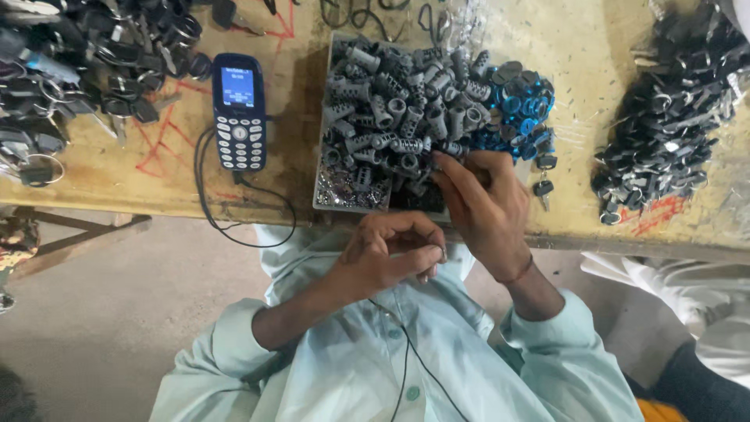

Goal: The person sorts small metal lock cylinder parts at a workbench, moving them by hand from piles and a perforated bowl into the compartments of a plastic tray, and fits small blue components onto individual lock parts one at a time.

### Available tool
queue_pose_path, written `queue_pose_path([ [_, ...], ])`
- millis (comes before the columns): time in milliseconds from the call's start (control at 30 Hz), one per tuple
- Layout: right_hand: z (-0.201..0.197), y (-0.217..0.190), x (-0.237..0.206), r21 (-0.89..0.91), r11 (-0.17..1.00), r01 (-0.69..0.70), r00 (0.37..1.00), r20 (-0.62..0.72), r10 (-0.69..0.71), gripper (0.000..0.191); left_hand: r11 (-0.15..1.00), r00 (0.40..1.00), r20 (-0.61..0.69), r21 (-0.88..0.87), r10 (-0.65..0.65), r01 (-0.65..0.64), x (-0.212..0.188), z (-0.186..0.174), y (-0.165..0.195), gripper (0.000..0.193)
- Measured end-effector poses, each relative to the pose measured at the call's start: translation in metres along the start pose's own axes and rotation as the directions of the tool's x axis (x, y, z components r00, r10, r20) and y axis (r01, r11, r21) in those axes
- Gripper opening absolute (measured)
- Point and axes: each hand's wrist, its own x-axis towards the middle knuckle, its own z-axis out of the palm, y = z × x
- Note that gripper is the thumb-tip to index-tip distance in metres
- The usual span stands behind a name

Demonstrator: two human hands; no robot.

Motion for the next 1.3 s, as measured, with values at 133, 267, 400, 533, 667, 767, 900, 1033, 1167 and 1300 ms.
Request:
queue_pose_path([
  [133, 0.002, 0.006, -0.006, 0.193, 0.981, -0.027, 0.999, -0.029, 0.034, 0.030, 0.997, 0.999, -0.022, 0.073, 0.028, -0.026, -0.001, 0.000, 0.002, 0.013],
  [267, 0.003, 0.005, -0.012, 0.186, 0.980, -0.073, 0.997, 0.024, 0.070, 0.033, 0.996, 0.998, -0.018, -0.058, 0.062, -0.063, 0.003, -0.004, 0.000, 0.012],
  [400, 0.007, 0.005, -0.011, 0.040, 0.991, -0.125, 0.991, 0.059, 0.122, 0.037, 0.992, 0.997, 0.037, -0.107, 0.064, -0.060, 0.004, -0.003, -0.005, 0.009],
  [533, -0.001, 0.004, -0.021, 0.624, 0.716, -0.314, 0.949, 0.202, 0.241, 0.035, 0.995, 0.999, -0.002, -0.092, 0.045, -0.045, 0.000, -0.001, -0.003, 0.011],
  [667, -0.013, -0.001, -0.039, 0.694, 0.594, -0.406, 0.914, 0.305, 0.268, 0.051, 0.998, 0.986, -0.162, -0.053, -0.032, 0.024, 0.001, 0.006, 0.005, 0.014],
  [767, -0.017, -0.006, -0.045, 0.434, 0.886, -0.163, 0.985, 0.116, 0.125, 0.041, 0.995, 0.963, -0.261, 0.058, -0.063, 0.081, 0.001, 0.015, 0.011, 0.016],
  [900, -0.025, -0.013, -0.041, 0.339, 0.939, -0.055, 0.998, 0.056, 0.038, 0.039, 0.976, 0.944, -0.323, 0.169, -0.074, 0.135, -0.007, 0.021, 0.017, 0.017],
  [1033, -0.039, -0.012, -0.032, 0.262, 0.963, 0.056, 0.993, 0.083, -0.080, 0.049, 0.970, 0.941, -0.332, 0.199, -0.070, 0.143, -0.012, 0.023, 0.019, 0.016],
  [1167, -0.045, -0.004, -0.025, 0.279, 0.953, 0.121, 0.982, 0.104, -0.155, 0.045, 0.971, 0.957, -0.288, 0.219, -0.030, 0.097, -0.010, 0.020, 0.017, 0.016],
  [1300, -0.044, -0.003, -0.025, 0.397, 0.914, 0.080, 0.986, 0.104, -0.131, 0.043, 0.991, 0.975, -0.212, 0.095, -0.071, 0.093, -0.010, 0.019, 0.014, 0.017],
])
